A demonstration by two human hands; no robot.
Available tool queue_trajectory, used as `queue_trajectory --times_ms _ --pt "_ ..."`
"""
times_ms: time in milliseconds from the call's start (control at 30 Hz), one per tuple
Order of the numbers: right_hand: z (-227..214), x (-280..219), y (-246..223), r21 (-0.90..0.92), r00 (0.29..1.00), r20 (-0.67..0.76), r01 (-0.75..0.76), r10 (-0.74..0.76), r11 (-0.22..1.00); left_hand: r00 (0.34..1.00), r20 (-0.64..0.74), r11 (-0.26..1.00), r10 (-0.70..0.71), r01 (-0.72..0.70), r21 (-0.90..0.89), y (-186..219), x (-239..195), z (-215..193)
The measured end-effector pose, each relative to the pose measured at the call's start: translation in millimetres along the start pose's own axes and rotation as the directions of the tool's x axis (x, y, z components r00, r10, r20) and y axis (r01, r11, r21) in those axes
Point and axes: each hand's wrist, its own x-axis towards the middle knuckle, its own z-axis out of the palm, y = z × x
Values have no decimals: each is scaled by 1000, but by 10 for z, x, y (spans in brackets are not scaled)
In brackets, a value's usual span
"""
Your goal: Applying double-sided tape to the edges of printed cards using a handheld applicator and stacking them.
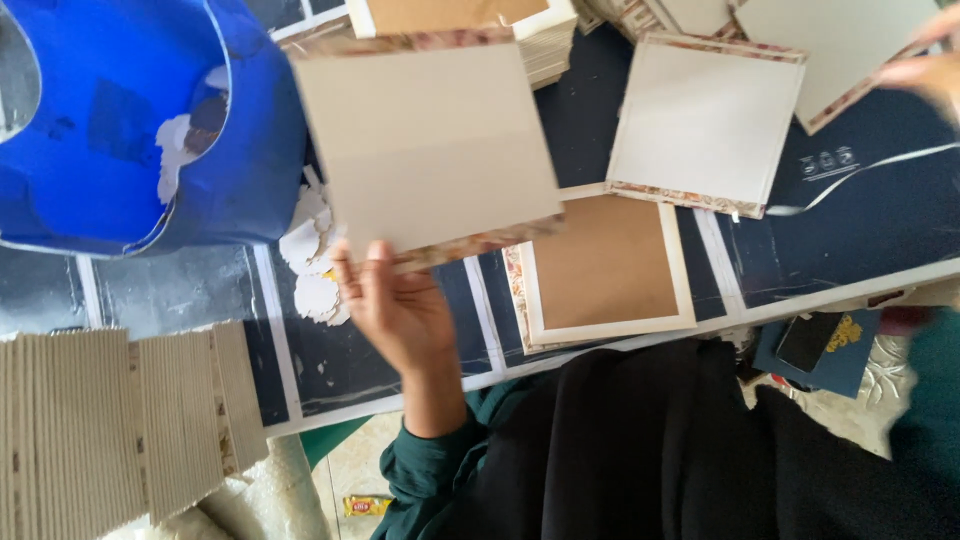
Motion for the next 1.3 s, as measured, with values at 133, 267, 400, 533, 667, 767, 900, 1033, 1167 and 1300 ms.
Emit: queue_trajectory --times_ms 133,267,400,533,667,767,900,1033,1167,1300 --pt "893 -123 -1937 -210 924 30 379 -382 901 974 195 988 -116 133 -79 -131 -595 837" --pt "1131 -57 -1973 -244 709 -143 651 -691 719 830 528 982 -180 186 42 -86 -692 977" --pt "738 -58 -1552 44 892 -331 340 -308 939 876 479 950 61 -199 242 -72 -421 910" --pt "699 -67 -1233 595 951 -311 193 1 781 914 405 902 26 -196 384 -155 -216 764" --pt "899 -60 -1215 876 970 -244 227 -14 426 699 651 947 -296 123 298 -231 -202 785" --pt "976 -35 -1655 298 950 -199 291 -239 909 765 492 910 -415 352 220 -321 -230 482" --pt "1152 -20 -1588 314 924 -317 313 -212 896 767 231 790 -599 613 13 -250 -279 327" --pt "1218 -38 -1586 204 914 -336 307 -228 929 881 398 911 -257 83 404 -93 -214 365" --pt "1132 -39 -1229 -235 905 -260 278 -336 931 977 195 984 -92 59 169 -26 541 -651" --pt "1255 -242 -913 -477 975 149 -75 165 876 965 239 994 -109 101 48 315 296 -67"
